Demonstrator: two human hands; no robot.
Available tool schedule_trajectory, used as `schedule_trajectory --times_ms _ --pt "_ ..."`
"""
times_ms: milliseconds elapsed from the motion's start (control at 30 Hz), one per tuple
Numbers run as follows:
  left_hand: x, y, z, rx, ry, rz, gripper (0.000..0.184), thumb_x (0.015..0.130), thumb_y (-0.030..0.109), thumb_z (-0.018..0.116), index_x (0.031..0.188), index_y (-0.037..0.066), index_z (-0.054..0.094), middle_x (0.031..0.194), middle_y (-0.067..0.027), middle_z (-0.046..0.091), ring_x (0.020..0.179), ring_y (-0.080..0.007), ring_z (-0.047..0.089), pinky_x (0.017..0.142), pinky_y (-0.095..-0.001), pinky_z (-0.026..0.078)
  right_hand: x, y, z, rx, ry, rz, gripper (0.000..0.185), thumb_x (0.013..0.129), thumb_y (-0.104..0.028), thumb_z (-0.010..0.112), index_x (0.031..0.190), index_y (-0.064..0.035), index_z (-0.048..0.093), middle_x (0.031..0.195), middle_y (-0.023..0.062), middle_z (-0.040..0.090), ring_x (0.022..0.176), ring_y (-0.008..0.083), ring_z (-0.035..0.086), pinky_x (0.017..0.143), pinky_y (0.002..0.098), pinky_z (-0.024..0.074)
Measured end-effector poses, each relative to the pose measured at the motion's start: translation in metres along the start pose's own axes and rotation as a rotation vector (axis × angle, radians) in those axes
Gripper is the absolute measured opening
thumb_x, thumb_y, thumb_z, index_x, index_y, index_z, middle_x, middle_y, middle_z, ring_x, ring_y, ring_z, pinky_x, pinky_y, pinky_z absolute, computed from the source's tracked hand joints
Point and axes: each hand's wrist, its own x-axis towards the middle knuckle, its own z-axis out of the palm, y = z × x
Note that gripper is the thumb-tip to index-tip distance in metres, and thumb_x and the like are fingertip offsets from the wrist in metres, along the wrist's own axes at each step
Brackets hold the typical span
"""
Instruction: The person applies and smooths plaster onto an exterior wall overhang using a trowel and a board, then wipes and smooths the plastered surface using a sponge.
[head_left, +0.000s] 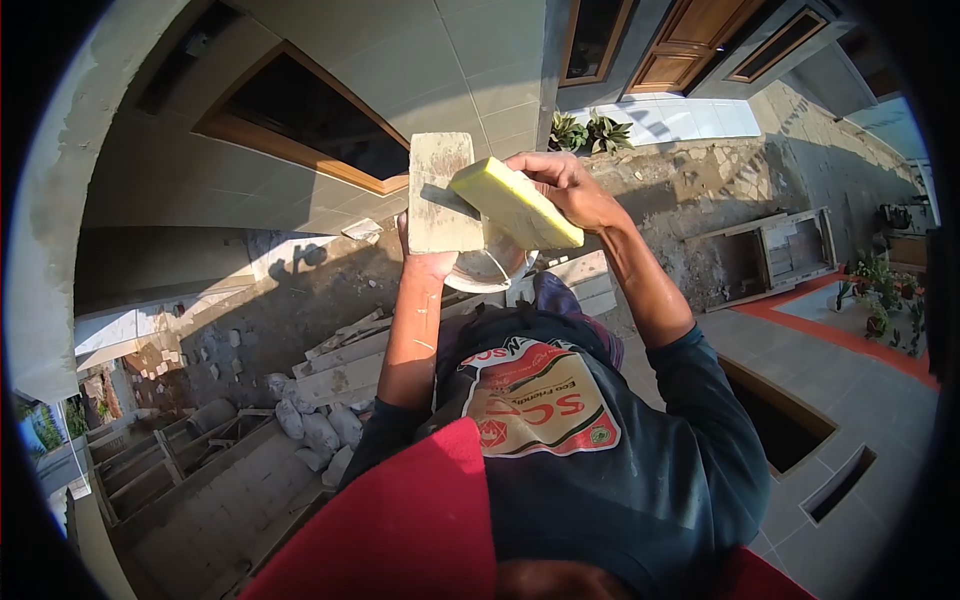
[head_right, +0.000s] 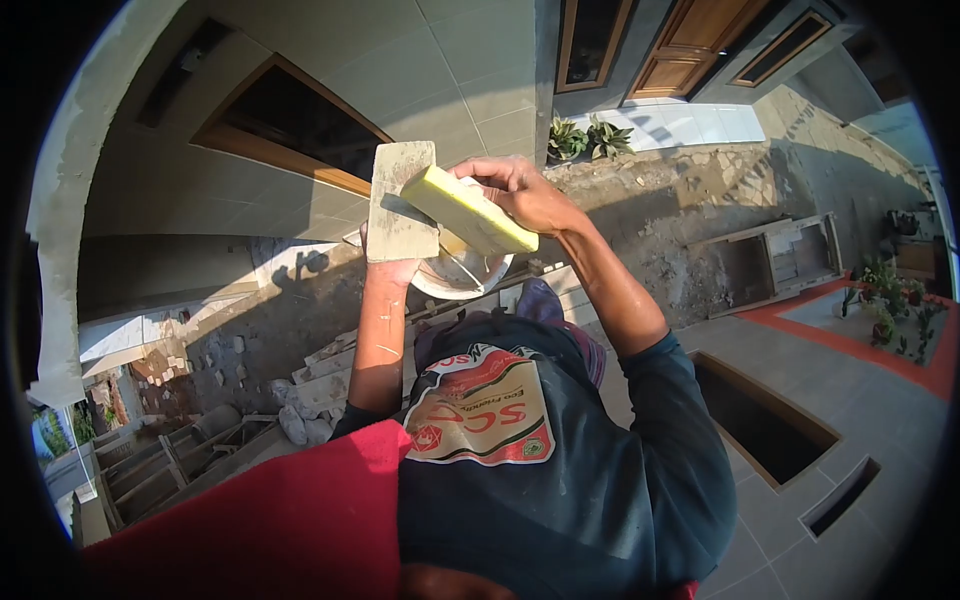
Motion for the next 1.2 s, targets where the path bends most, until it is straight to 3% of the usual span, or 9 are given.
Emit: schedule_trajectory --times_ms 133,400,600,800,867,967,1000,1133,1200 --pt "-0.002 0.001 -0.014 0.081 0.046 -0.031 0.041 0.089 0.033 0.048 0.114 0.002 0.057 0.103 -0.0165 0.063 0.084 -0.0303 0.061 0.068 -0.0444 0.050 0.013 0.053 -0.018 0.230 0.245 0.017 0.028 0.093 0.001 0.043 0.115 -0.0007 0.061 0.097 0.0042 0.066 0.084 0.0088 0.061 0.075 0.0231 0.0494" --pt "-0.003 0.007 -0.006 -0.004 -0.146 -0.161 0.042 0.086 0.040 0.050 0.112 0.008 0.060 0.104 -0.0140 0.063 0.080 -0.0276 0.059 0.062 -0.0395 0.046 -0.003 0.061 0.005 0.245 0.057 0.029 0.024 0.092 0.001 0.048 0.111 0.0014 0.062 0.098 0.0029 0.066 0.088 0.0085 0.059 0.078 0.0231 0.0472" --pt "-0.009 -0.001 0.021 0.099 0.273 -0.037 0.040 0.085 0.043 0.049 0.108 0.012 0.061 0.102 -0.0085 0.064 0.089 -0.0251 0.058 0.067 -0.0384 0.045 -0.018 0.056 0.015 0.695 -0.053 0.074 0.032 0.084 -0.003 0.060 0.115 0.0035 0.058 0.104 0.0091 0.066 0.091 0.0130 0.065 0.081 0.0252 0.0513" --pt "0.001 0.002 -0.036 -0.031 0.251 -0.130 0.043 0.084 0.044 0.048 0.102 0.008 0.062 0.090 -0.0131 0.063 0.068 -0.0268 0.053 0.056 -0.0388 0.039 -0.009 -0.019 -0.044 1.079 0.243 -0.494 0.046 0.084 -0.009 0.054 0.126 0.0053 0.046 0.114 0.0181 0.061 0.095 0.0262 0.066 0.081 0.0379 0.0569" --pt "0.000 0.004 -0.029 -0.027 0.225 -0.132 0.042 0.084 0.043 0.047 0.104 0.009 0.063 0.087 -0.0116 0.064 0.067 -0.0258 0.053 0.054 -0.0380 0.038 -0.003 -0.037 -0.090 1.109 0.030 -0.804 0.055 0.085 -0.024 0.045 0.134 -0.0003 0.042 0.128 0.0180 0.054 0.109 0.0318 0.059 0.091 0.0471 0.0509" --pt "0.003 0.005 -0.041 0.097 0.333 -0.122 0.043 0.088 0.048 0.041 0.113 0.019 0.060 0.112 -0.0003 0.060 0.087 -0.0231 0.049 0.064 -0.0410 0.033 -0.003 -0.108 -0.136 0.882 0.280 -1.051 0.047 0.087 -0.021 0.046 0.129 0.0008 0.044 0.120 0.0160 0.057 0.104 0.0310 0.061 0.089 0.0476 0.0515" --pt "0.007 0.008 -0.067 0.107 0.073 -0.126 0.042 0.087 0.049 0.042 0.111 0.019 0.060 0.106 -0.0010 0.060 0.083 -0.0230 0.048 0.063 -0.0402 0.033 -0.004 -0.129 -0.153 0.629 0.324 -1.145 0.038 0.090 -0.012 0.047 0.125 0.0024 0.045 0.115 0.0158 0.058 0.101 0.0270 0.062 0.087 0.0432 0.0532" --pt "0.006 0.006 -0.048 0.033 0.335 -0.096 0.044 0.085 0.045 0.043 0.107 0.013 0.063 0.080 -0.0100 0.063 0.053 -0.0273 0.052 0.046 -0.0367 0.039 0.001 -0.191 -0.177 0.316 0.643 -1.301 0.028 0.092 0.000 0.048 0.119 0.0046 0.047 0.108 0.0148 0.061 0.095 0.0184 0.064 0.084 0.0301 0.0545" --pt "0.009 0.008 -0.067 0.073 0.295 -0.112 0.044 0.086 0.048 0.043 0.107 0.015 0.062 0.088 -0.0073 0.062 0.060 -0.0263 0.051 0.047 -0.0367 0.036 0.003 -0.206 -0.188 0.174 0.913 -1.311 0.025 0.092 -0.002 0.051 0.116 0.0050 0.049 0.105 0.0128 0.061 0.091 0.0169 0.064 0.081 0.0297 0.0554"
